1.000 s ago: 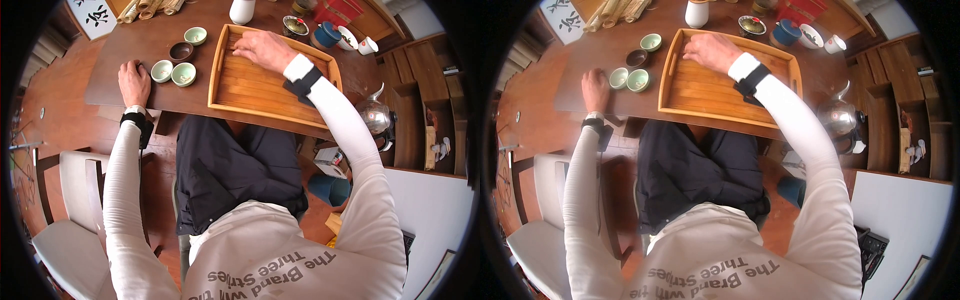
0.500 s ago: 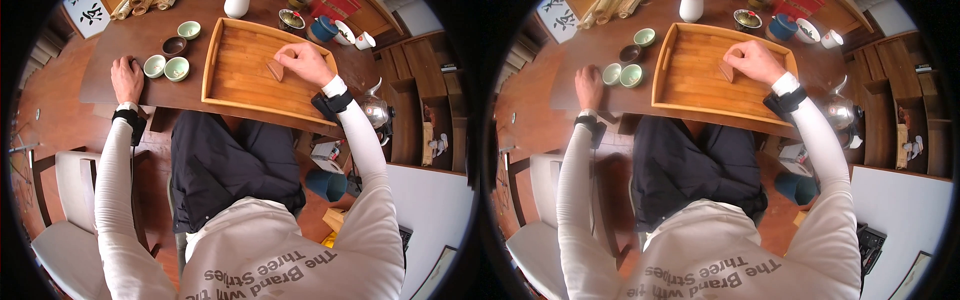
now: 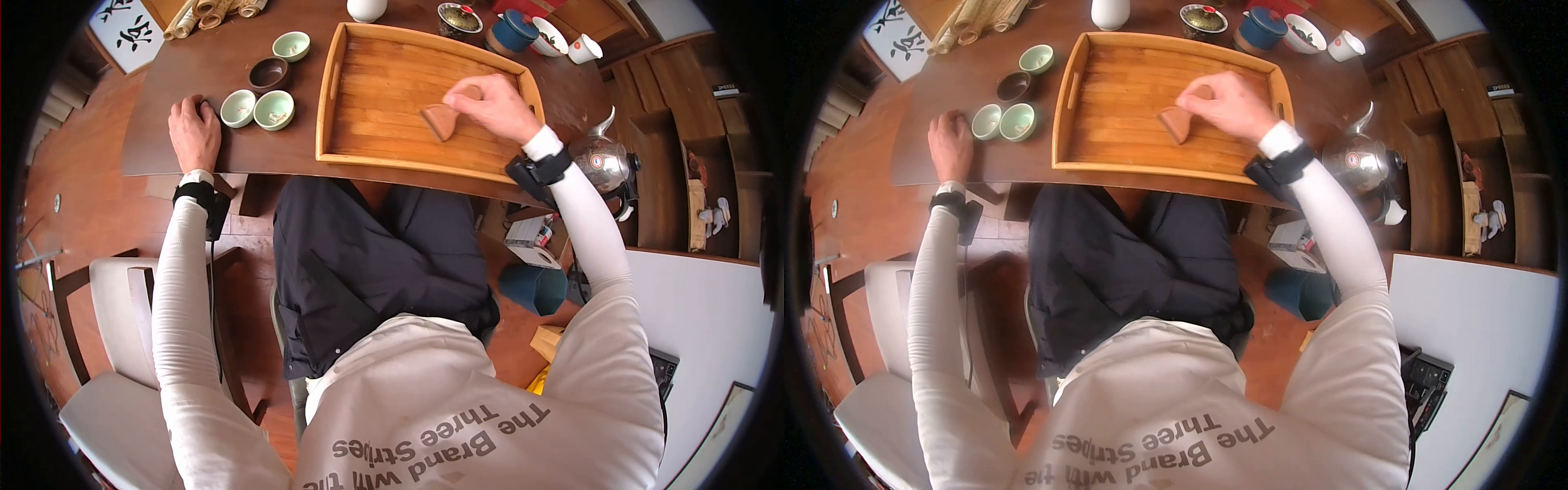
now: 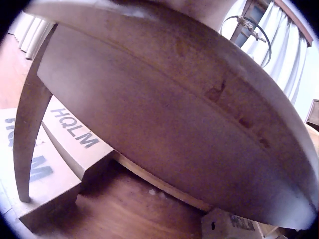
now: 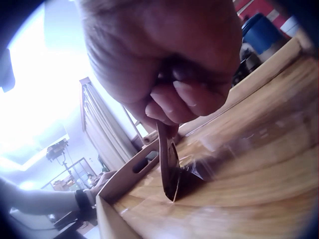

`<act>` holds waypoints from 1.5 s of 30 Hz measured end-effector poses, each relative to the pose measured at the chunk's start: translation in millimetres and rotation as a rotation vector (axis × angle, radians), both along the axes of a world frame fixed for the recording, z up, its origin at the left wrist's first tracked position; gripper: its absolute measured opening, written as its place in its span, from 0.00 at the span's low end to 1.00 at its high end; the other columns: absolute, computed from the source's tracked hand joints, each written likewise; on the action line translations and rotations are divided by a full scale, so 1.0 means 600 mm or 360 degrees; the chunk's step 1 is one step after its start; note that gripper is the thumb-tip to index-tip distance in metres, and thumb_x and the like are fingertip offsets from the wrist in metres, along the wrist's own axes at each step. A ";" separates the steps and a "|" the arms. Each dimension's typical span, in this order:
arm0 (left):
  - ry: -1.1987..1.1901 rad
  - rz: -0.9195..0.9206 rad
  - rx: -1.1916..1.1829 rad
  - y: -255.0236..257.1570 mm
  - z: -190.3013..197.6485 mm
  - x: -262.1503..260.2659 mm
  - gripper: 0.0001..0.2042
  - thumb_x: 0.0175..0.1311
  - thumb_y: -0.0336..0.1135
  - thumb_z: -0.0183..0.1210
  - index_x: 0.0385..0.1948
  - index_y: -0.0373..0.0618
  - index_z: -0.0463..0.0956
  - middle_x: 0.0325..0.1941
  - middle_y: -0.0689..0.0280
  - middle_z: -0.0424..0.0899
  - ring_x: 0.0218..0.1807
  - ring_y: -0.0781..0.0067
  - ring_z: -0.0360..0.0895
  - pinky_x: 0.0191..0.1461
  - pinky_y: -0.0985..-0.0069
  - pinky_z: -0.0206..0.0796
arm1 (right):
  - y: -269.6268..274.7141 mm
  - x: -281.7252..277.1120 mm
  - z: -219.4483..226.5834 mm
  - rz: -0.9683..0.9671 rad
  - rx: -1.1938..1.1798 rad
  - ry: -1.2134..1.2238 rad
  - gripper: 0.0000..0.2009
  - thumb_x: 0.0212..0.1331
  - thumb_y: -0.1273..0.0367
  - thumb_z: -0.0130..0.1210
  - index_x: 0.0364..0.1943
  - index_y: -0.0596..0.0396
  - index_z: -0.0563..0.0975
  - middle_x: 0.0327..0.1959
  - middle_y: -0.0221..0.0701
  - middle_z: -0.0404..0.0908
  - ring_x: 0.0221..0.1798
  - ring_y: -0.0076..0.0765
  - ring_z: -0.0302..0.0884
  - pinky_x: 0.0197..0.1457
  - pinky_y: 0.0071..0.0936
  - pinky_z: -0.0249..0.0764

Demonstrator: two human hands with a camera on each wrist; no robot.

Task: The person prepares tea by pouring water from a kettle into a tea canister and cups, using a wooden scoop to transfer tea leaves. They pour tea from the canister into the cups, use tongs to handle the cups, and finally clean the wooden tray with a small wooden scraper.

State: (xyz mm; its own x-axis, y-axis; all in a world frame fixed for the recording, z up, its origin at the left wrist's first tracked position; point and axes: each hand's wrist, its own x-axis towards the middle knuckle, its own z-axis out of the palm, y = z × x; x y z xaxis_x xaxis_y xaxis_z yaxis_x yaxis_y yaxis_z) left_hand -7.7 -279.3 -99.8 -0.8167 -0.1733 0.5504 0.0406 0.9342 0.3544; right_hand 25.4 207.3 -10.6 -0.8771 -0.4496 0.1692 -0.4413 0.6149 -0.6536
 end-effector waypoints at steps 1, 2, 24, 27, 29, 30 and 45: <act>-0.0004 0.0000 -0.0006 0.000 0.001 0.000 0.13 0.69 0.37 0.55 0.46 0.39 0.81 0.50 0.49 0.82 0.54 0.45 0.77 0.61 0.56 0.68 | 0.011 0.014 0.017 -0.0009 0.0006 -0.0007 0.15 0.66 0.58 0.62 0.41 0.58 0.87 0.26 0.32 0.85 0.27 0.22 0.79 0.33 0.26 0.74; -0.0008 0.0000 -0.0012 0.000 0.002 -0.001 0.13 0.69 0.37 0.55 0.46 0.38 0.81 0.51 0.49 0.82 0.54 0.45 0.77 0.61 0.56 0.68 | 0.023 0.031 0.037 -0.0196 0.0047 -0.0232 0.14 0.68 0.60 0.62 0.42 0.58 0.86 0.25 0.26 0.82 0.24 0.17 0.73 0.29 0.22 0.69; 0.0002 -0.0086 0.0037 -0.022 -0.018 -0.011 0.15 0.71 0.39 0.55 0.49 0.39 0.80 0.49 0.49 0.81 0.54 0.45 0.76 0.60 0.55 0.67 | 0.151 0.166 0.057 -0.0890 -0.0070 -0.0311 0.14 0.69 0.60 0.62 0.46 0.57 0.84 0.16 0.18 0.72 0.16 0.11 0.63 0.18 0.16 0.58; 0.0000 -0.0088 0.0047 -0.025 -0.020 -0.012 0.15 0.71 0.39 0.55 0.49 0.39 0.80 0.48 0.49 0.81 0.54 0.45 0.76 0.60 0.55 0.67 | 0.136 0.188 0.057 -0.1009 -0.0263 -0.0478 0.12 0.65 0.62 0.64 0.41 0.57 0.86 0.16 0.23 0.76 0.15 0.16 0.68 0.19 0.21 0.65; 0.0009 -0.0098 0.0011 -0.026 -0.022 -0.013 0.14 0.71 0.39 0.55 0.49 0.38 0.80 0.48 0.49 0.81 0.53 0.45 0.76 0.59 0.55 0.67 | 0.136 0.199 0.045 -0.1025 -0.0371 -0.0477 0.13 0.66 0.62 0.63 0.41 0.59 0.86 0.16 0.22 0.76 0.15 0.16 0.69 0.19 0.21 0.65; 0.0028 -0.0115 0.0007 -0.025 -0.021 -0.013 0.14 0.71 0.39 0.55 0.49 0.38 0.80 0.48 0.49 0.81 0.53 0.45 0.76 0.59 0.55 0.67 | 0.137 0.203 0.041 -0.1036 -0.0427 -0.0458 0.13 0.66 0.62 0.63 0.41 0.59 0.86 0.16 0.22 0.76 0.15 0.16 0.69 0.19 0.21 0.65; -0.0040 -0.0083 -0.0008 -0.016 -0.011 -0.009 0.13 0.71 0.37 0.55 0.48 0.37 0.80 0.49 0.50 0.81 0.54 0.45 0.75 0.60 0.54 0.66 | 0.164 0.216 0.048 -0.0867 -0.0210 0.0305 0.14 0.69 0.61 0.61 0.47 0.58 0.86 0.24 0.29 0.84 0.28 0.19 0.78 0.35 0.23 0.74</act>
State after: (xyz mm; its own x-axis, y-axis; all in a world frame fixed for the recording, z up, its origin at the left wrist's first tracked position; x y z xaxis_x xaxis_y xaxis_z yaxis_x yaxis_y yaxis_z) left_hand -13.3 -288.8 -106.1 -0.8380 -0.1274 0.5306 0.0806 0.9328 0.3512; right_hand 154.8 306.0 18.0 -0.9238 0.0927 0.3715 -0.2026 0.7050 -0.6796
